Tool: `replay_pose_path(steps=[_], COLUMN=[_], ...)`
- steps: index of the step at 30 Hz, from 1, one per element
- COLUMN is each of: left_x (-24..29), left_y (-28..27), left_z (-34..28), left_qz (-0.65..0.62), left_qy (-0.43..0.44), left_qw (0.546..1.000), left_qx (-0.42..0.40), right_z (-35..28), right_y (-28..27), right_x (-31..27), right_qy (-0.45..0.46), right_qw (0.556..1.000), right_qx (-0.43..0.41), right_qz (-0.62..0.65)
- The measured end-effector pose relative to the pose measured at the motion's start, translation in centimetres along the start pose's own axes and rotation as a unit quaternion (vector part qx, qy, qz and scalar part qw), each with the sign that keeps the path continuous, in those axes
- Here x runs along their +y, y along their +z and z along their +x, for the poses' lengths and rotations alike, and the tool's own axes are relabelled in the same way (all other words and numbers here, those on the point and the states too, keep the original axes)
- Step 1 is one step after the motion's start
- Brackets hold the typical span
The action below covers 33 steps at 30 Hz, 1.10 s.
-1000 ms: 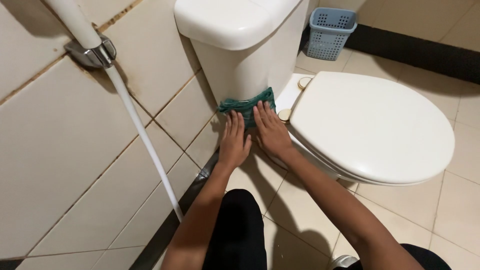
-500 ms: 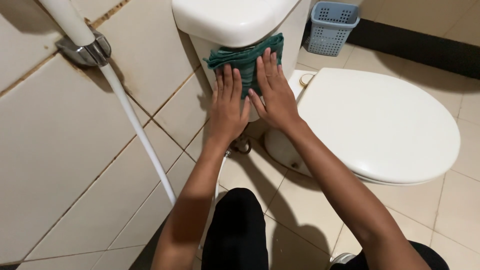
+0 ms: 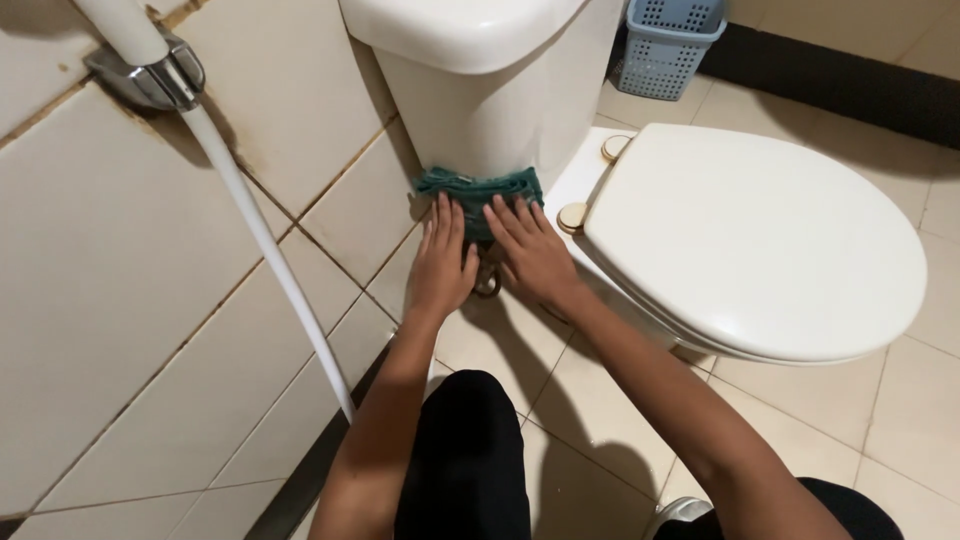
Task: The person wipes the top and sides of a white toilet cistern using a green cloth. They move around the cistern to clean different sides, including the front, sides, and back, while kneeling and standing.
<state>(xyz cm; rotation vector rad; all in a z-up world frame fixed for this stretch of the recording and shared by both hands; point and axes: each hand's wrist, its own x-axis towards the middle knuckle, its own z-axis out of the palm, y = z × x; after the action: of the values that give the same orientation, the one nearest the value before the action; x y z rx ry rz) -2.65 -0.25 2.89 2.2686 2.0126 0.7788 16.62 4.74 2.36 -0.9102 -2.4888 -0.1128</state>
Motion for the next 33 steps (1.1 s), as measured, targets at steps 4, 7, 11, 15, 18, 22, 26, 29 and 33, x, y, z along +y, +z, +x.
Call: replay_pose_path(steps=[4, 7, 11, 15, 18, 22, 26, 29, 33], left_x=[0.9, 0.6, 0.9, 1.4, 3.4, 2.8, 2.9, 2.7, 2.5], left_y=[-0.6, -0.4, -2.9, -6.8, -10.8, -10.6, -9.7, -7.3, -3.8], left_z=[-0.2, -0.1, 1.5, 4.1, 6.1, 7.2, 7.2, 6.0, 4.2], left_qz=[-0.023, -0.019, -0.042, -0.064, -0.062, -0.060, -0.076, -0.081, -0.057], left_qy=[-0.013, 0.001, 0.013, 0.039, 0.052, 0.066, 0.065, 0.060, 0.059], left_qw=[1.000, 1.000, 0.998, 0.993, 0.987, 0.984, 0.981, 0.980, 0.985], left_qx=[-0.005, 0.006, 0.042, 0.094, 0.139, 0.156, 0.167, 0.171, 0.155], right_z=[0.1, 0.4, 2.2, 5.2, 7.2, 7.7, 7.2, 5.6, 3.5], right_y=[0.1, -0.2, -2.1, -6.7, -10.1, -9.9, -9.0, -6.4, -2.6], right_x=[-0.5, -0.8, -1.6, -3.7, -4.6, -4.3, -2.9, -1.8, 0.4], right_qy=[-0.002, -0.002, 0.000, 0.008, 0.011, 0.016, 0.004, 0.002, -0.004], right_qw=[1.000, 0.999, 0.998, 0.994, 0.987, 0.984, 0.988, 0.988, 0.990], right_qx=[0.023, 0.039, 0.059, 0.108, 0.159, 0.178, 0.151, 0.150, 0.140], right_qz=[-0.010, -0.020, -0.039, -0.011, 0.008, 0.001, -0.043, -0.027, 0.000])
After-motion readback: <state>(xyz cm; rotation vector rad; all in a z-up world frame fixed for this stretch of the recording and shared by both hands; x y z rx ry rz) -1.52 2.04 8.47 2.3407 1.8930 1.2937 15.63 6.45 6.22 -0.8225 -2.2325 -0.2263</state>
